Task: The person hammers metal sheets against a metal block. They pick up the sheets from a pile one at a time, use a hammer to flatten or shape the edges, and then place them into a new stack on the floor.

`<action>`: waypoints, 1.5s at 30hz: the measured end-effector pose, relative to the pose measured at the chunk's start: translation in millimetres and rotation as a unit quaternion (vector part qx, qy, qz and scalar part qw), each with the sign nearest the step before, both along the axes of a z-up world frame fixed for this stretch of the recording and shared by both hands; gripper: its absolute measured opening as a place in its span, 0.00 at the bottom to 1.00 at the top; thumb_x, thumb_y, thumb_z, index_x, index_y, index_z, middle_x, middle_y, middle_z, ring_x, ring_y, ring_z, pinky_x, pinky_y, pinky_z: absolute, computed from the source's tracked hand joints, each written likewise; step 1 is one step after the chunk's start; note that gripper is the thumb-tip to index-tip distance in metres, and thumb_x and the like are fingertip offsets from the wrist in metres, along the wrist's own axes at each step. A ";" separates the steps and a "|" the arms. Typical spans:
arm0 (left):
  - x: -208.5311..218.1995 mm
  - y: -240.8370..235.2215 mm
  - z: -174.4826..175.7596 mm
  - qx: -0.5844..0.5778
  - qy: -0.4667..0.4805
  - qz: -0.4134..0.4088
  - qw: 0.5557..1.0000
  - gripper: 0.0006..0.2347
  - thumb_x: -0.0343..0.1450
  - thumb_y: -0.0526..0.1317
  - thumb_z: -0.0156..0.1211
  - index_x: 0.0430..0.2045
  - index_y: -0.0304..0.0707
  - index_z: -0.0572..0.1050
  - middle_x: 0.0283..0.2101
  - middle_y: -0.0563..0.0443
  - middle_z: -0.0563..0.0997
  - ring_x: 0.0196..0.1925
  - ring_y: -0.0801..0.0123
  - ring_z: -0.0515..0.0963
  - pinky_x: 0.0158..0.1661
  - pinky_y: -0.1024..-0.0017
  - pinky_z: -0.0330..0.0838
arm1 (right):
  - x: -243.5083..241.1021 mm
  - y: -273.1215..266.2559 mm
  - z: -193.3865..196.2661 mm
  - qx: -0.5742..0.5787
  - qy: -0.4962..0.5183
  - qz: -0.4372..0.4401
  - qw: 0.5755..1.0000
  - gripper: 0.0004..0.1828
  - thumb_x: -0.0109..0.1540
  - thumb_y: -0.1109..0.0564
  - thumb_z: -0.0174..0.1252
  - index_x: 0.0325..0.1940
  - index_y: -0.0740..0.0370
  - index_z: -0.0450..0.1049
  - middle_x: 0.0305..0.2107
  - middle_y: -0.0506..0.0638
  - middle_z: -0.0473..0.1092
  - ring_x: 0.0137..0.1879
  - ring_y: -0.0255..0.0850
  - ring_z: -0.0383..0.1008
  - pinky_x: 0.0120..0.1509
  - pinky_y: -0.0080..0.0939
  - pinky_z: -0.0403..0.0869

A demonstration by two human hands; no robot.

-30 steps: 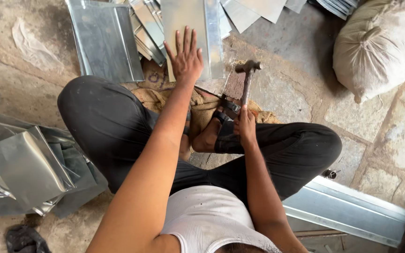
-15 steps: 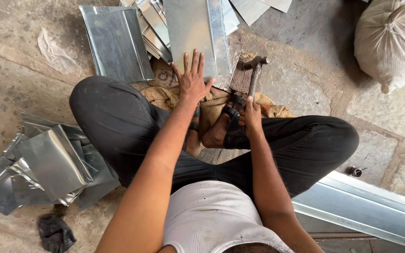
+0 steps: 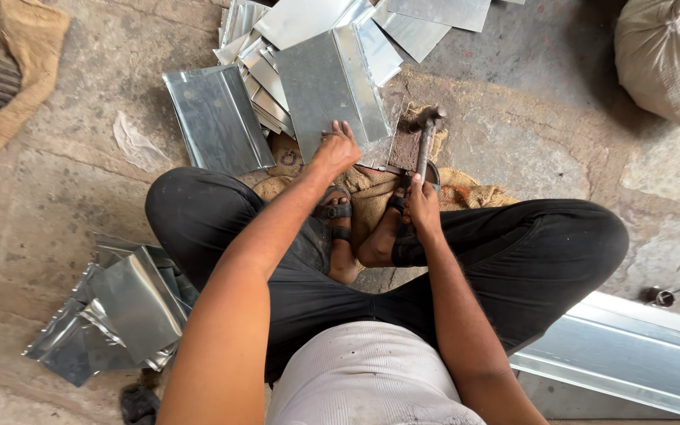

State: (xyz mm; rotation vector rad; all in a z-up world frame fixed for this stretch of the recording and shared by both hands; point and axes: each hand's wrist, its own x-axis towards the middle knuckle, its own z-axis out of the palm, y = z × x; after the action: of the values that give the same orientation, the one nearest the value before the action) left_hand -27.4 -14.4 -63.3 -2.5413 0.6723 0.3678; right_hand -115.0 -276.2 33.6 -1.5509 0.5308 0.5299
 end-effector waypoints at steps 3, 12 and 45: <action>-14.4 -9.7 37.7 -0.021 0.045 -0.001 0.999 0.21 0.76 0.27 0.50 0.61 0.02 0.57 0.59 0.04 0.64 0.43 0.31 0.84 0.34 0.66 0.83 | -1.7 5.5 8.6 -0.066 -0.041 0.036 0.996 0.26 0.72 0.36 0.44 0.41 0.63 0.66 0.18 0.45 0.61 0.18 0.33 0.61 0.19 0.35 0.63; -69.1 -21.6 141.8 -0.176 0.171 0.162 0.956 0.18 0.83 0.42 0.42 0.59 0.24 0.72 0.59 0.26 0.77 0.62 0.42 0.79 0.67 0.44 0.67 | 0.5 16.3 37.4 -0.071 -0.044 0.065 0.994 0.24 0.71 0.37 0.46 0.48 0.62 0.62 0.21 0.43 0.64 0.22 0.31 0.66 0.20 0.33 0.67; 2.6 21.8 67.2 -0.379 -0.020 0.345 0.858 0.24 0.81 0.46 0.35 0.76 0.56 0.44 0.80 0.63 0.45 0.81 0.64 0.43 0.74 0.46 0.24 | 39.5 -7.3 198.2 0.131 -0.529 0.032 0.838 0.31 0.73 0.31 0.35 0.36 0.58 0.65 0.21 0.42 0.59 0.22 0.30 0.58 0.21 0.35 0.62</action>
State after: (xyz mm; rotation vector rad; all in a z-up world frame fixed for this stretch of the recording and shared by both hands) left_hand -24.8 7.3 3.9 -3.4947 -0.2289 0.3114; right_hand -75.6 -283.5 231.8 -1.3486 -0.4391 -0.2505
